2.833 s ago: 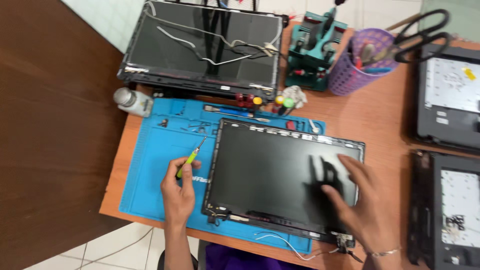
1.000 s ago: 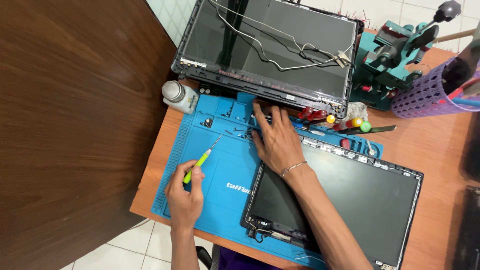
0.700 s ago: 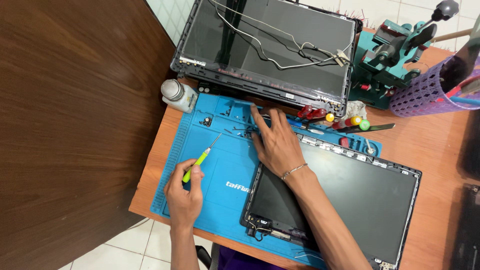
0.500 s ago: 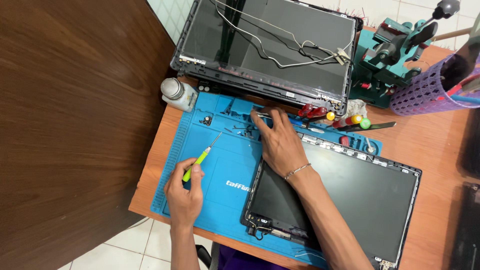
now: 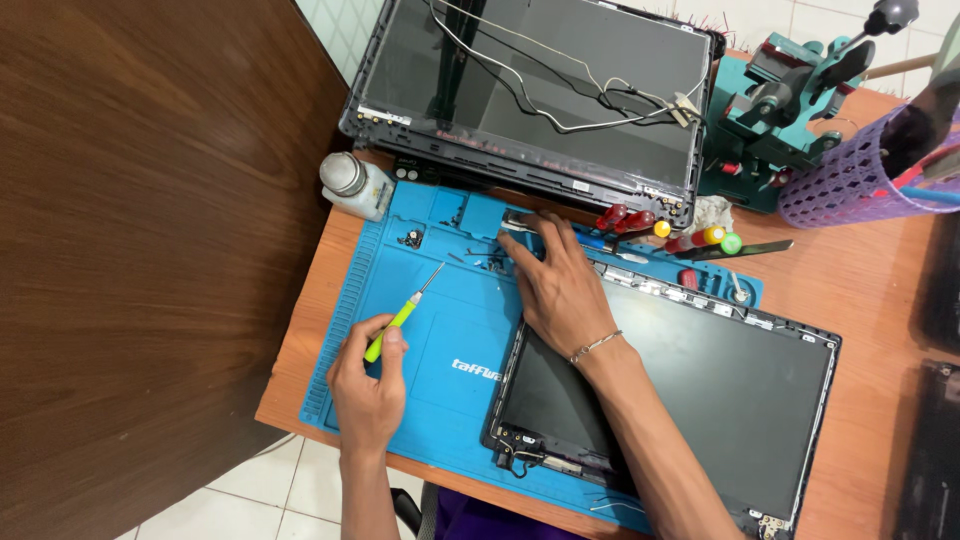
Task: The person works on a laptop assembly by aligning the screen panel onto the bottom casing and connecting a internal cable to a circuit board, then uses a screwdriver to secure a screw on the corner of the laptop frame.
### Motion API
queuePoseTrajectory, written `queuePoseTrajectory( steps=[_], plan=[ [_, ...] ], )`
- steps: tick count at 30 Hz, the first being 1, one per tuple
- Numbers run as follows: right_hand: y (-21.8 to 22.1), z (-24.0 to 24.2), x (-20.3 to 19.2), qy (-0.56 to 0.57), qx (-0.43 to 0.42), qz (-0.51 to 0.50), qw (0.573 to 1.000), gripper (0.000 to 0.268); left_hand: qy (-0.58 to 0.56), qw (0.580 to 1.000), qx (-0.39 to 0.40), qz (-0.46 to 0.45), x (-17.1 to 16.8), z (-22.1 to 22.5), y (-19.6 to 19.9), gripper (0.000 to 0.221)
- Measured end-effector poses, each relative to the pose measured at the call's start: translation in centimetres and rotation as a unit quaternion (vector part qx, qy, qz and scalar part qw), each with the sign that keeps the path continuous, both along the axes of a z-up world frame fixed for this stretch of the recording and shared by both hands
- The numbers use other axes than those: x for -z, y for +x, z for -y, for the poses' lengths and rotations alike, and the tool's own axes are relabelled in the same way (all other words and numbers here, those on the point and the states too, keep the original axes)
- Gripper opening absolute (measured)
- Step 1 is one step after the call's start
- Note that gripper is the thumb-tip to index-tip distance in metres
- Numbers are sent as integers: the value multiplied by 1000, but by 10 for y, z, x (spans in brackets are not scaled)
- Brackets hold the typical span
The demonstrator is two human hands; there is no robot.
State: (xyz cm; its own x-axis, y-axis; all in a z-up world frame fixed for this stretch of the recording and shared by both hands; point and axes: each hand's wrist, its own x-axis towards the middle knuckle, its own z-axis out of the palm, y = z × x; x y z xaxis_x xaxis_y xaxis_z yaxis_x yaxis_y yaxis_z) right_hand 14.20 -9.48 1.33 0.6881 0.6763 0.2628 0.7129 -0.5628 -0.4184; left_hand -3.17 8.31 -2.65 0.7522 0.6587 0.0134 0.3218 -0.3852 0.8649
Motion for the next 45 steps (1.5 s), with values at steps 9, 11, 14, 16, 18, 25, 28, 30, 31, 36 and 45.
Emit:
queuePoseTrajectory(
  steps=[9,11,14,16,18,25,28,30,31,36,45],
  plan=[
    [-5,5,-8,37,3,-20,999,29,14,1000,4,-1,0,-1,-1,27],
    [-5,5,-7,38,9,-13,999,25,7,1000,5,3,0,-1,0,27],
    [-6,3,-6,42,18,-19,999,22,6,1000,6,2,1,-1,0,27],
    [-7,1,-5,45,21,-30,998,20,6,1000,7,-3,1,-1,-1,28],
    [-8,0,-3,50,22,-44,998,17,7,1000,8,-11,1,-2,-1,28],
    [-6,-2,-5,53,23,-62,996,16,6,1000,6,-6,1,-1,-1,29],
    [-5,-3,-6,52,19,-67,996,17,2,1000,3,-10,1,-2,-1,29],
    [-4,-3,-6,50,13,-66,996,18,-3,1000,0,-14,1,-1,-2,29],
    [-3,-3,-5,55,14,-74,996,18,-4,1000,1,-11,1,-1,-2,29],
    [1,-1,-7,71,0,-85,994,25,-3,1000,2,-3,0,-1,-2,29],
    [4,-8,-9,57,-19,-86,994,14,1,1000,3,-6,1,-1,-1,27]
  ],
)
